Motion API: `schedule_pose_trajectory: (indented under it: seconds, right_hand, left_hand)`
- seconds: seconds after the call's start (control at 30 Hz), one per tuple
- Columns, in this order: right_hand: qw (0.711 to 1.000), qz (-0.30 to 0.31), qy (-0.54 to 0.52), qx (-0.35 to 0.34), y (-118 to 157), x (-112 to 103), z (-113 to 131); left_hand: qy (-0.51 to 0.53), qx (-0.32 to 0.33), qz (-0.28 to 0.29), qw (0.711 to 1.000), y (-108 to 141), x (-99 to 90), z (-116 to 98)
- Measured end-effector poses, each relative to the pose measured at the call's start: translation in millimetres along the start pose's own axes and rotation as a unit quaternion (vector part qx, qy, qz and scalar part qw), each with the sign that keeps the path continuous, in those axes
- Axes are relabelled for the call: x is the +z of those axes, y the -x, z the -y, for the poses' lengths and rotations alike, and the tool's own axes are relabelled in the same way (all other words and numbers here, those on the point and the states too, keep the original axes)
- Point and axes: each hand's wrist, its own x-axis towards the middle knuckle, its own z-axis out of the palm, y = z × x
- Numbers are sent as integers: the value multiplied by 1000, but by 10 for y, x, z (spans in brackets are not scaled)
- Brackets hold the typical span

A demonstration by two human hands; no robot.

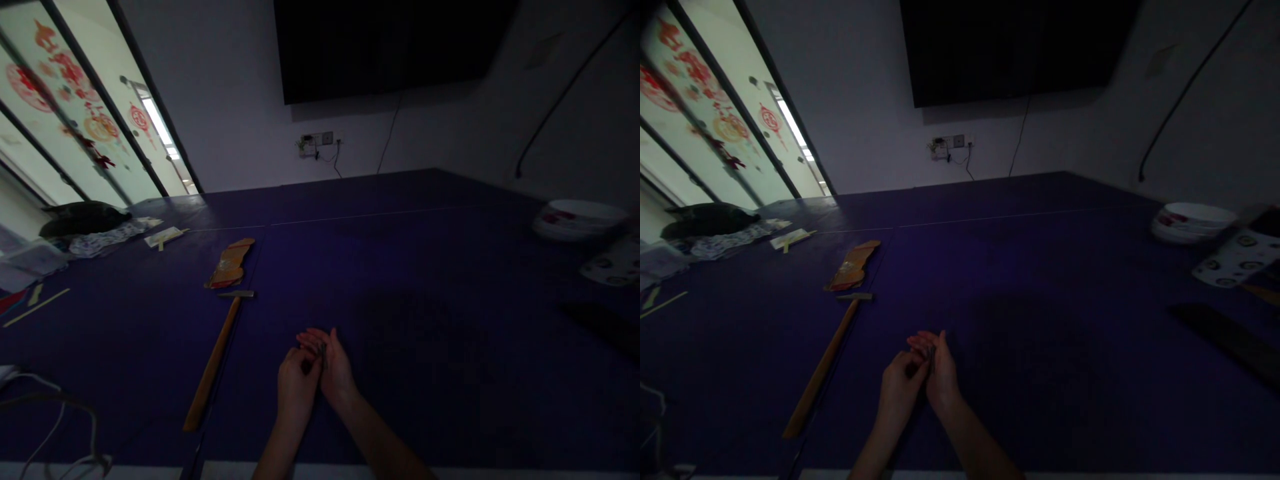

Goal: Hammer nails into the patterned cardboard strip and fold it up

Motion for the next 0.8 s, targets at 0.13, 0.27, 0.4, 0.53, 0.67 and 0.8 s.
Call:
schedule_pose_trajectory:
  seconds: [0.13, 0.27, 0.4, 0.53, 0.67, 0.8]
  right_hand:
    - [1000, 22, 9, 1, 7, -14, -34]
    - [1000, 28, 1, 8, 20, -22, -45]
    - [999, 33, -7, 16, 16, -31, -44]
    - [1000, 21, 8, 5, 1, -36, -57]
    - [1000, 22, 10, -7, 1, -31, -73]
    - [1000, 13, 23, -12, 9, -43, -90]
  left_hand:
    - [-11, -4, -1, 1000, -7, -6, -17]
    - [-7, -28, 6, 1000, -16, -12, -20]
    - [25, -56, 24, 998, -20, -36, -32]
    - [53, -75, 37, 995, -19, -46, -42]
    - [113, -88, 41, 989, -20, -6, -5]
    - [118, -89, 37, 988, -28, 46, 38]
